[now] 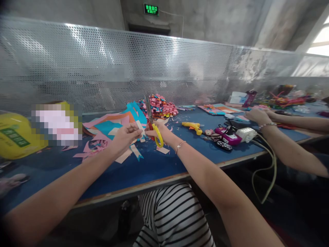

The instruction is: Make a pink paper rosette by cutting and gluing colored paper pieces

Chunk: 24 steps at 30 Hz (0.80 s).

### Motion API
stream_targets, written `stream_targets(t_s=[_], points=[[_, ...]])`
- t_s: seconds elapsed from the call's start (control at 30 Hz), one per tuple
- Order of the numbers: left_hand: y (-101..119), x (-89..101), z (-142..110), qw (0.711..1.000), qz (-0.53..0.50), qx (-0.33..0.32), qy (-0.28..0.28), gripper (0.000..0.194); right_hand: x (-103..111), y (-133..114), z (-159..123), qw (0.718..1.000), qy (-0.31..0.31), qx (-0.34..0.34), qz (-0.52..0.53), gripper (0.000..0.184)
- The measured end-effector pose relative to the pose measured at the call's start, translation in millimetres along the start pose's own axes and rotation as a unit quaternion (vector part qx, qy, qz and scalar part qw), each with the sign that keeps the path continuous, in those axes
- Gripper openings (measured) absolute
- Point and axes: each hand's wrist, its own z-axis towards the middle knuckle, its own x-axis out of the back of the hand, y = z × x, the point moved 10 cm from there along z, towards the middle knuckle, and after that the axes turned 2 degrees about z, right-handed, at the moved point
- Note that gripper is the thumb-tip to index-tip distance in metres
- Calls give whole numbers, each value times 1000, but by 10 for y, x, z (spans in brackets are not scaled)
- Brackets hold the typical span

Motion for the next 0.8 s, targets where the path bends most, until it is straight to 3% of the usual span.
stream_targets(t_s=[0.27, 0.5, 0.8], points=[[-16, -11, -18, 999, -35, 18, 9, 28, -16, 4, 6, 1000, -5, 3, 17, 35], [8, 20, -13, 1000, -2, 6, 22, 32, -60, -37, -19, 1000, -24, 15, 4, 34], [113, 49, -38, 994, 88, -37, 45, 25, 12, -85, 4, 997, 33, 33, -60, 33]])
